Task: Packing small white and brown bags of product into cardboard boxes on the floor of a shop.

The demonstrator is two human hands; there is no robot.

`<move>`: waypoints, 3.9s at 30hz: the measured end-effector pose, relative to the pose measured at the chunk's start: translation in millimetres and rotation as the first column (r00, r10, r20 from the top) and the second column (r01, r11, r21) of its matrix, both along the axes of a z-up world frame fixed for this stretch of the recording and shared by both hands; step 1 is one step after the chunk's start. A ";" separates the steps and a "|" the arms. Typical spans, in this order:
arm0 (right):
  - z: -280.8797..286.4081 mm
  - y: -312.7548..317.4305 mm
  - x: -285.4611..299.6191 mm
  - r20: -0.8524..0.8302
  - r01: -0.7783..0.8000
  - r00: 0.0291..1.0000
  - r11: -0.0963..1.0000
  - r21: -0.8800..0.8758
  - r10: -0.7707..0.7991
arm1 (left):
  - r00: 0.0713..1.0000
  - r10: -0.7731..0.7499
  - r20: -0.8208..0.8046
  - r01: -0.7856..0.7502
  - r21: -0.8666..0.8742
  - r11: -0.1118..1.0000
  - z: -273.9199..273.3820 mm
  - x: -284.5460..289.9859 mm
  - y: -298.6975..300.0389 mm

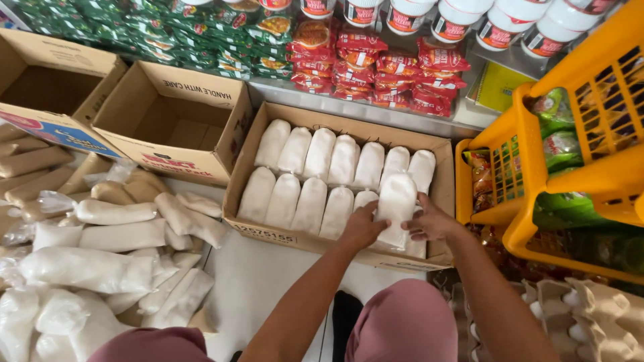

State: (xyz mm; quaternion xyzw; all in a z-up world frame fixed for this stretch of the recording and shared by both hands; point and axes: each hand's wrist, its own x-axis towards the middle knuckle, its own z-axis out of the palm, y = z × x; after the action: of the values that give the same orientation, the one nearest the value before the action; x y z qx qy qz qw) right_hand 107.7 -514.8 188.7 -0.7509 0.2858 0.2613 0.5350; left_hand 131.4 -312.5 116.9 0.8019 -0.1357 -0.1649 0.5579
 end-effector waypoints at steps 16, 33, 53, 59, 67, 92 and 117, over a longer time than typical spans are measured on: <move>-180.7 -45.3 11.9 -0.073 0.110 0.991 0.992 -0.064 -0.115 | 0.994 -0.078 -0.074 0.096 0.274 0.957 -125.3 -1.6 -62.4; -239.6 -66.8 16.0 -0.010 0.064 0.998 0.985 -0.161 -0.066 | 0.993 -0.118 0.010 0.093 0.545 0.833 -111.4 -12.9 -74.3; -32.2 147.1 102.3 -0.309 -0.764 0.463 0.197 -0.614 0.831 | 0.801 0.596 0.056 -0.585 -0.138 0.799 -80.2 -99.5 166.5; -40.1 275.8 78.2 -0.224 -0.883 0.206 0.082 -0.463 0.952 | 0.629 0.724 -0.283 -0.767 -0.073 0.638 -123.6 -138.6 229.3; -107.1 418.0 32.3 -0.134 -0.925 0.205 0.147 -0.352 0.970 | 0.253 0.535 -0.806 -0.964 -0.166 0.207 -188.8 -141.9 292.7; -248.9 524.1 9.8 0.034 -0.707 0.706 0.707 0.004 0.707 | -0.065 0.252 -0.966 -0.993 0.039 -0.107 -194.3 -135.7 335.0; -218.5 309.2 -132.8 0.042 -0.280 0.958 0.895 0.347 0.284 | 0.146 0.461 -0.875 -0.975 -0.050 0.215 -99.5 -202.6 307.8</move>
State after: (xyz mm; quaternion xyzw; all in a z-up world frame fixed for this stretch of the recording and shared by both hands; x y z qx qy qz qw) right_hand -25.1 -205.6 -29.8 -0.6759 0.1256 0.3865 0.6148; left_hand -71.2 -4.6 17.4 0.3657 0.4908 -0.0782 0.7869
